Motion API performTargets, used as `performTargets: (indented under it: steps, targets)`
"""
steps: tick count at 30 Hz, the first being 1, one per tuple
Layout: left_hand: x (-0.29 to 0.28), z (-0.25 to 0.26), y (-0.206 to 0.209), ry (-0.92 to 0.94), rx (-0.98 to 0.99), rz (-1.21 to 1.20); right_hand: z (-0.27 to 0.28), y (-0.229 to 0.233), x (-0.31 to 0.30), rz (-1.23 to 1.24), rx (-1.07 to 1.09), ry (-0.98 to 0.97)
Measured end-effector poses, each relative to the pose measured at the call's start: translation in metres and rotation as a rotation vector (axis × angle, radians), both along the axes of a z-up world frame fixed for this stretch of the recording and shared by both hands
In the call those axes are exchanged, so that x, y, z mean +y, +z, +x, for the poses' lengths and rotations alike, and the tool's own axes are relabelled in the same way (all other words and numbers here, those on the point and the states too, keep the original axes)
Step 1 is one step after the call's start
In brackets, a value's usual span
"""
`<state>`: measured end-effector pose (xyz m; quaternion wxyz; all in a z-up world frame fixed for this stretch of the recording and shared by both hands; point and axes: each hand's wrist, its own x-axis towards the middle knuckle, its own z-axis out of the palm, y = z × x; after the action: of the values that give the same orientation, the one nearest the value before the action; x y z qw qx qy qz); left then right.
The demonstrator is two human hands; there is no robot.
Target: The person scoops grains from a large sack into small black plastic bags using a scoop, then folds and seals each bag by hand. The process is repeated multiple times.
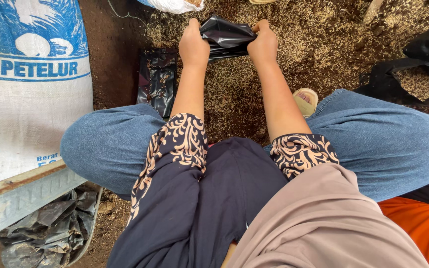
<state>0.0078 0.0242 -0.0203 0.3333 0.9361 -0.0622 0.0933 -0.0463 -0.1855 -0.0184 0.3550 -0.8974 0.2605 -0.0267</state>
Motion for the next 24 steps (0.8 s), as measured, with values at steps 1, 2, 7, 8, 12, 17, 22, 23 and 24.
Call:
performTargets:
  steps: [1,2,7,8,12,17,22,23,24]
  targets:
    - [0.002,0.000,-0.003,0.013,0.023,0.001,-0.003,0.001,-0.003,-0.116,-0.065,0.035]
    - [0.005,-0.001,-0.006,0.026,0.046,0.002,-0.007,0.001,-0.004,-0.231,-0.130,0.071]
    - [0.013,-0.001,-0.005,0.082,0.069,0.000,-0.006,0.008,-0.008,-0.256,0.076,0.017]
    - [0.012,-0.002,-0.004,0.087,0.090,0.000,-0.004,0.011,-0.009,-0.241,0.148,0.007]
    - [0.003,-0.006,-0.003,0.042,0.157,-0.050,0.001,0.017,-0.011,0.419,0.074,-0.214]
    - [-0.015,-0.006,-0.002,0.068,0.580,-0.199,0.006,-0.010,0.006,0.845,-0.038,-0.485]
    - [-0.011,-0.012,-0.008,0.017,0.427,-0.051,0.009,-0.043,0.010,0.691,-0.033,-0.315]
    - [-0.012,-0.012,-0.008,0.024,0.377,-0.038,0.009,-0.044,0.006,0.638,-0.032,-0.290]
    - [-0.013,-0.011,-0.008,0.032,0.326,-0.024,0.008,-0.044,0.000,0.531,0.025,-0.285]
